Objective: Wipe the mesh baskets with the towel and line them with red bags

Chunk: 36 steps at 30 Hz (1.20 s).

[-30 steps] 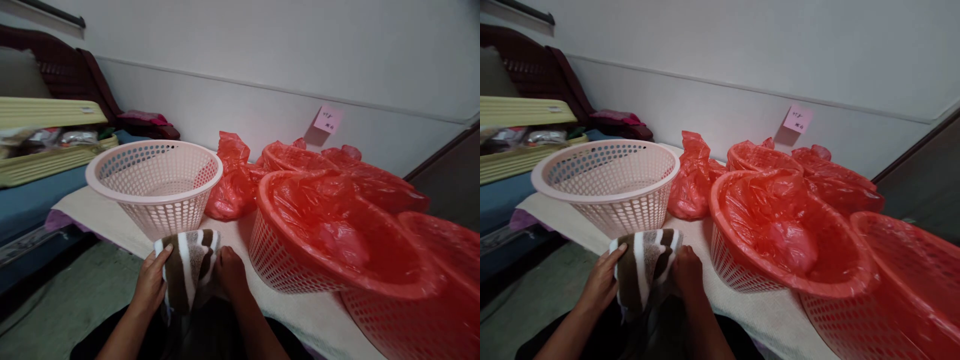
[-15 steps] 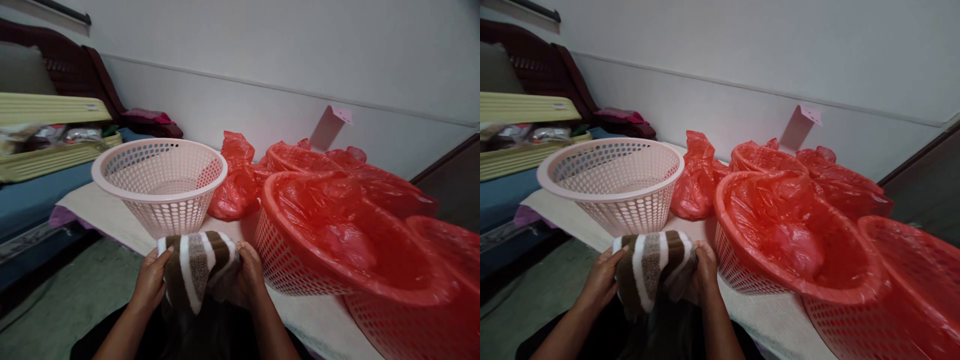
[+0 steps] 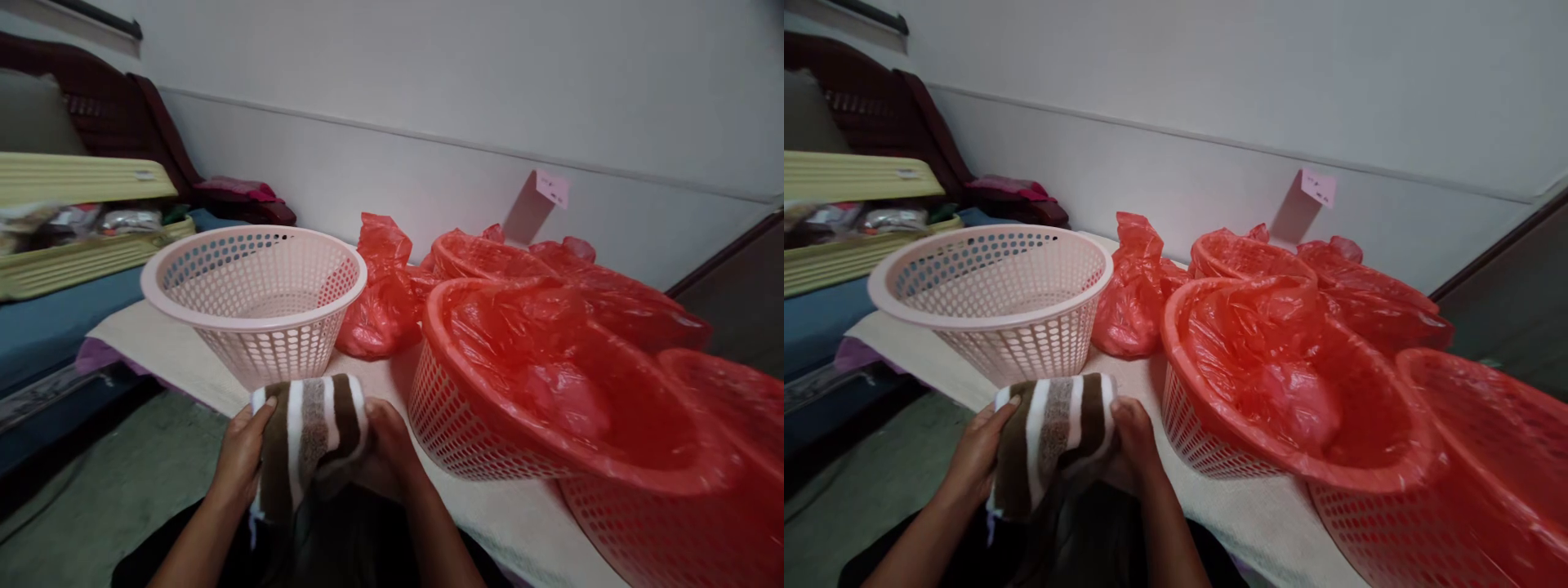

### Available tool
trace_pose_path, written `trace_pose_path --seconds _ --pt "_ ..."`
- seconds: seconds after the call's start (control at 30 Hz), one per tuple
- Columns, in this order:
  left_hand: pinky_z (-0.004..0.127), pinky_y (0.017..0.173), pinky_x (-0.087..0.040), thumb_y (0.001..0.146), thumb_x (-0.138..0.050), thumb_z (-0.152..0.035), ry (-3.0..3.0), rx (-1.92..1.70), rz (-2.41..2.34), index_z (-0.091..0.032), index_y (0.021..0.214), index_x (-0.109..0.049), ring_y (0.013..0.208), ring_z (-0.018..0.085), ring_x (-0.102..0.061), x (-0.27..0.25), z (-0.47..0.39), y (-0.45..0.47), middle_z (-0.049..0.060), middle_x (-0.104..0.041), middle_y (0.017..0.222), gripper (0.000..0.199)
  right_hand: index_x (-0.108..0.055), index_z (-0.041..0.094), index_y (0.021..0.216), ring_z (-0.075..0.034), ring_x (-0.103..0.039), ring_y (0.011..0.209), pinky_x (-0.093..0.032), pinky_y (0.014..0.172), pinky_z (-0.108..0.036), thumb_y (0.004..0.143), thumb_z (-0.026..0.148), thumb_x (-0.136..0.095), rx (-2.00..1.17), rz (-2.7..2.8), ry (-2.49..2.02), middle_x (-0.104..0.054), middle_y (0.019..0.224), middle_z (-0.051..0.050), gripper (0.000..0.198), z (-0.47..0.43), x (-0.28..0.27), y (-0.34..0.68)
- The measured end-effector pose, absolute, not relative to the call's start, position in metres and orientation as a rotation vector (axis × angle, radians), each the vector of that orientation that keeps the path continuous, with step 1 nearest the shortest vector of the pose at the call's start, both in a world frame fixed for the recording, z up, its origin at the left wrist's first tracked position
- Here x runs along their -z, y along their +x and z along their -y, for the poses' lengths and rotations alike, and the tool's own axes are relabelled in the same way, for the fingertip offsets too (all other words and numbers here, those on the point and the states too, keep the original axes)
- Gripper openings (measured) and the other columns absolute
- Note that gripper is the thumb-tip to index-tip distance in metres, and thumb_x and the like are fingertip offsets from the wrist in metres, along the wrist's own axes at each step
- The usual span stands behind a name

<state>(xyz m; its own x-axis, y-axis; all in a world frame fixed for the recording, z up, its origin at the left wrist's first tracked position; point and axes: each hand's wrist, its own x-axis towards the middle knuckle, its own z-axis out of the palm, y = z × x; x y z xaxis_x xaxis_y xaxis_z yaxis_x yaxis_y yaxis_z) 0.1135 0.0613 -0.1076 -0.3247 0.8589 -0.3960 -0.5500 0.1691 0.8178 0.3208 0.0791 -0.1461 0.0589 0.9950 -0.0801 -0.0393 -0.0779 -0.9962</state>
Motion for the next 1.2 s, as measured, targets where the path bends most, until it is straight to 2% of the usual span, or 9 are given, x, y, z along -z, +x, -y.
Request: trace_pose_path --seconds 0.13,0.23,0.33,0.43,0.5,0.7,0.83,1.03,1.2 --pt "0.024 0.055 -0.056 0.064 -0.081 -0.03 0.379 -1.462 -1.186 -0.017 0.1 -0.071 0.067 0.021 -0.074 0.105 -0.06 0.115 0.001 -0.076 0.071 0.039 -0.057 0.022 0.065 -0.018 -0.049 0.064 -0.034 0.061 -0.03 0.065 0.034 -0.067 -1.138 1.223 -1.421 -0.055 0.062 0.003 0.016 -0.08 0.151 0.312" --pt "0.024 0.055 -0.056 0.061 -0.083 -0.031 0.374 -1.463 -1.166 -0.017 0.1 -0.071 0.067 0.021 -0.074 0.103 -0.059 0.115 0.001 -0.076 0.072 0.043 -0.044 0.023 0.052 -0.015 -0.04 0.061 -0.029 0.058 -0.028 0.061 0.024 -0.057 -1.091 1.179 -1.408 -0.043 0.054 0.005 0.016 -0.081 0.148 0.312" --pt "0.025 0.057 -0.057 0.058 -0.085 -0.03 0.364 -1.475 -1.137 -0.016 0.104 -0.07 0.067 0.021 -0.074 0.103 -0.058 0.114 0.001 -0.076 0.072 0.05 -0.054 0.023 0.067 -0.016 -0.047 0.063 -0.036 0.058 -0.028 0.07 0.03 -0.051 -1.145 1.061 -1.337 -0.052 0.06 0.004 0.008 -0.08 0.141 0.315" --pt "0.026 0.06 -0.058 0.057 -0.087 -0.029 0.363 -1.478 -1.099 -0.017 0.108 -0.068 0.069 0.021 -0.074 0.104 -0.059 0.115 0.0 -0.076 0.073 0.056 -0.061 0.023 0.09 -0.018 -0.057 0.065 -0.044 0.06 -0.029 0.076 0.033 -0.054 -1.411 0.757 -1.102 -0.064 0.071 0.003 0.018 -0.076 0.133 0.315" --pt "0.027 0.063 -0.059 0.058 -0.087 -0.028 0.36 -1.468 -1.078 -0.017 0.109 -0.068 0.071 0.021 -0.075 0.105 -0.059 0.115 0.0 -0.077 0.075 0.056 -0.063 0.024 0.094 -0.018 -0.062 0.068 -0.046 0.062 -0.029 0.075 0.03 -0.062 -1.513 0.613 -0.961 -0.068 0.076 0.003 0.02 -0.073 0.129 0.315" --pt "0.032 0.076 -0.061 0.082 -0.069 -0.02 0.234 -1.347 -1.032 -0.013 0.108 -0.069 0.084 0.023 -0.075 0.111 -0.057 0.114 0.008 -0.079 0.087 0.027 -0.068 0.025 0.096 -0.019 -0.068 0.083 -0.051 0.072 -0.028 0.074 0.032 -0.07 -1.493 0.497 -0.918 -0.074 0.087 0.003 0.023 -0.074 0.128 0.317" --pt "0.035 0.086 -0.059 0.093 -0.058 -0.025 0.194 -1.161 -0.926 -0.012 0.115 -0.068 0.095 0.023 -0.074 0.113 -0.052 0.119 0.01 -0.079 0.096 0.028 -0.067 0.027 0.099 -0.019 -0.069 0.092 -0.053 0.08 -0.028 0.072 0.028 -0.072 -1.512 0.4 -0.861 -0.074 0.091 0.004 0.027 -0.075 0.127 0.318" --pt "0.03 0.092 -0.056 0.088 -0.065 -0.036 0.246 -1.008 -0.844 -0.013 0.117 -0.068 0.108 0.023 -0.07 0.119 -0.044 0.127 0.009 -0.077 0.109 0.037 -0.065 0.027 0.105 -0.019 -0.07 0.086 -0.055 0.074 -0.029 0.074 0.027 -0.074 -1.564 0.406 -0.771 -0.074 0.089 0.003 0.032 -0.075 0.122 0.316" --pt "0.032 0.085 -0.058 0.074 -0.08 -0.022 0.37 -1.162 -0.949 -0.016 0.122 -0.065 0.101 0.026 -0.073 0.123 -0.047 0.125 0.009 -0.078 0.105 0.051 -0.061 0.028 0.117 -0.022 -0.069 0.094 -0.056 0.078 -0.032 0.075 0.031 -0.076 -1.565 0.442 -0.799 -0.075 0.098 0.001 0.044 -0.074 0.122 0.316"
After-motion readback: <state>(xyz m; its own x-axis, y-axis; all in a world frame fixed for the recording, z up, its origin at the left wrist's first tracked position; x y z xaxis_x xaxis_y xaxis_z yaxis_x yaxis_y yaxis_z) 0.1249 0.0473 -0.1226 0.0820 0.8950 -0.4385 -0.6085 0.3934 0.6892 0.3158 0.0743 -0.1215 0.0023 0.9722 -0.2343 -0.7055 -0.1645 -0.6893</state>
